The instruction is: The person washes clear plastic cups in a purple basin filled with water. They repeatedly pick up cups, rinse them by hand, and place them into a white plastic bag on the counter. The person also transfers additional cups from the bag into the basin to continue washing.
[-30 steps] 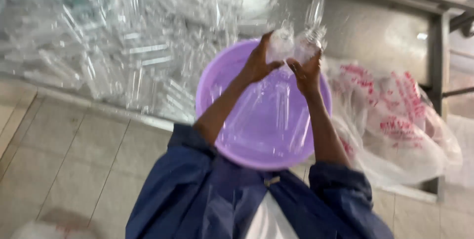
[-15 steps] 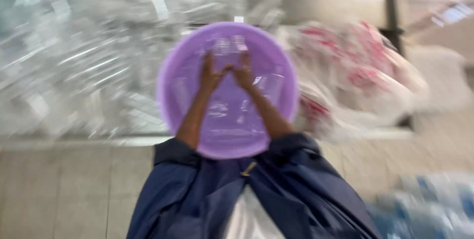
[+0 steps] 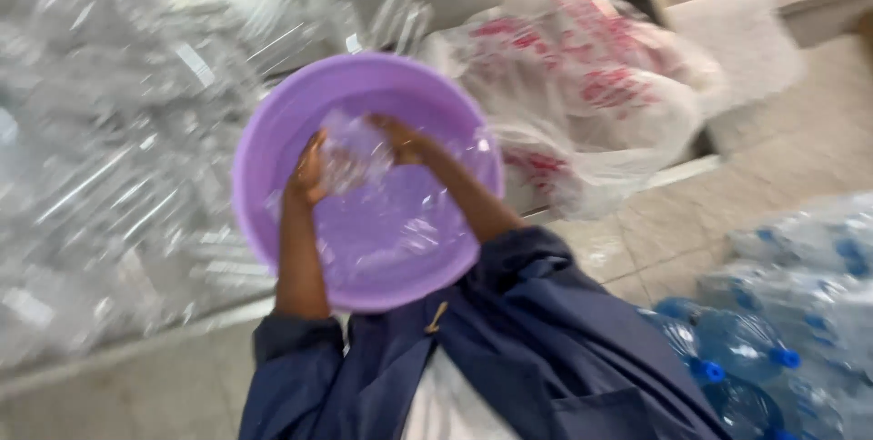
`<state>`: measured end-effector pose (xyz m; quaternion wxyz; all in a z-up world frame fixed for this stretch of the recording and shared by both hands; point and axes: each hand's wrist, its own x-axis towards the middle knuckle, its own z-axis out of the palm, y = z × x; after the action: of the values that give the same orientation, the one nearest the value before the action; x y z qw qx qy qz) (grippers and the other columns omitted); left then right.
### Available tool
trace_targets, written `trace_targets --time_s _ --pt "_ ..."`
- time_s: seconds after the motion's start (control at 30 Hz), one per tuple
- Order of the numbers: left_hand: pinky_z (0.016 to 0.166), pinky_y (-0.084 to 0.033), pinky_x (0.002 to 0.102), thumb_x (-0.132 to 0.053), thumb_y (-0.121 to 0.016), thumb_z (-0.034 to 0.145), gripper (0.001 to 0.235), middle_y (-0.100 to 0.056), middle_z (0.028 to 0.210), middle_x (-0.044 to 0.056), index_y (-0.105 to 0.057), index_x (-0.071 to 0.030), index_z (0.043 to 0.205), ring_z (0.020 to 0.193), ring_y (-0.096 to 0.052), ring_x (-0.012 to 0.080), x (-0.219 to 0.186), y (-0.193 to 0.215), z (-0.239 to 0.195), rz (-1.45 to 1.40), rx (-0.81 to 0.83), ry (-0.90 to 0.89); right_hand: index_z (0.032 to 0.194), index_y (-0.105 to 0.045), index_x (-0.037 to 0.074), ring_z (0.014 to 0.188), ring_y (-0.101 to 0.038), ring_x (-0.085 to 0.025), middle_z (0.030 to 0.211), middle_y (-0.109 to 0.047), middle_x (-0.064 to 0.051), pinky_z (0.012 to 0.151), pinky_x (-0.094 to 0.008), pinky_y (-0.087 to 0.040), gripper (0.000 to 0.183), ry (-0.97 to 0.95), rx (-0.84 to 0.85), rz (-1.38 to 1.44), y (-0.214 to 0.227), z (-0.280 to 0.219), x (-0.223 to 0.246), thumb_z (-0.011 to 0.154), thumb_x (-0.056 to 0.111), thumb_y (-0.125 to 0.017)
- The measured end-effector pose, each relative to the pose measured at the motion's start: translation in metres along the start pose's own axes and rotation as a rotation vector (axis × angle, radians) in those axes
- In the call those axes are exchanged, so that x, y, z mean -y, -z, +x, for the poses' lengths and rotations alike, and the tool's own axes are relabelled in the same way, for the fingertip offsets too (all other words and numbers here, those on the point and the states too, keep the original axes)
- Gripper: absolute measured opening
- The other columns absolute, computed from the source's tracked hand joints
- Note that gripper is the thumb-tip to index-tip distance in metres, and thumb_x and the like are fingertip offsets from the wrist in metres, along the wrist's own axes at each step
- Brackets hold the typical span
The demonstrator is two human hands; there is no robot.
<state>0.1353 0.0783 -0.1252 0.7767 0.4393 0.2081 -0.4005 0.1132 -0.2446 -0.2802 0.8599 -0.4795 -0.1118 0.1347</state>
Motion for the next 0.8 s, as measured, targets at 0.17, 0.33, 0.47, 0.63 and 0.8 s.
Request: trace_targets --time_s 0.17,0.33,0.47,0.63,0.8 --pt "0.085 -0.062 0.075 -0.074 -0.069 0.091 0.083 -0.073 0.129 0.035 -0.069 -0.007 0.140 0.114 -0.076 0.0510 -0.011 -0.106 -0.081 -0.288 0.549 -0.011 0.142 -0.061 -0.007 0.106 -0.077 -0.044 0.135 -0.070 -0.033 0.080 -0.036 -0.066 0.055 -0.340 0.092 0.826 -0.066 -0.016 0.081 0.106 0.034 -0.064" --pt "0.092 -0.066 0.067 -0.086 -0.063 0.087 0.108 -0.064 0.145 0.034 -0.053 0.001 0.152 0.124 -0.073 0.0455 -0.007 -0.141 -0.108 -0.323 0.454 -0.063 0.115 -0.061 0.002 0.085 -0.076 -0.023 0.110 -0.068 -0.014 0.064 -0.025 -0.064 0.025 -0.409 -0.076 0.761 -0.179 -0.037 0.215 0.107 0.025 -0.058" --pt "0.093 -0.066 0.065 -0.086 -0.060 0.088 0.104 -0.069 0.139 0.032 -0.061 0.003 0.141 0.121 -0.075 0.0440 -0.014 -0.153 -0.127 -0.374 0.468 -0.039 0.114 -0.060 0.000 0.087 -0.079 -0.028 0.106 -0.070 -0.016 0.068 -0.030 -0.065 0.031 -0.383 -0.099 0.780 -0.133 -0.023 0.180 0.108 0.031 -0.057" --pt "0.092 -0.066 0.066 -0.085 -0.061 0.088 0.102 -0.070 0.138 0.033 -0.062 0.004 0.139 0.120 -0.075 0.0450 -0.016 -0.161 -0.142 -0.400 0.488 -0.035 0.110 -0.061 0.002 0.082 -0.078 -0.025 0.100 -0.071 -0.015 0.064 -0.029 -0.064 0.027 -0.369 -0.139 0.731 -0.199 -0.041 0.236 0.110 0.028 -0.052" --pt "0.091 -0.065 0.067 -0.083 -0.062 0.089 0.100 -0.070 0.135 0.034 -0.063 0.005 0.136 0.118 -0.076 0.0461 -0.012 -0.159 -0.144 -0.439 0.470 -0.014 0.106 -0.063 0.003 0.078 -0.077 -0.024 0.094 -0.072 -0.012 0.061 -0.027 -0.061 0.025 -0.415 -0.205 0.709 -0.162 -0.037 0.195 0.108 0.027 -0.056"
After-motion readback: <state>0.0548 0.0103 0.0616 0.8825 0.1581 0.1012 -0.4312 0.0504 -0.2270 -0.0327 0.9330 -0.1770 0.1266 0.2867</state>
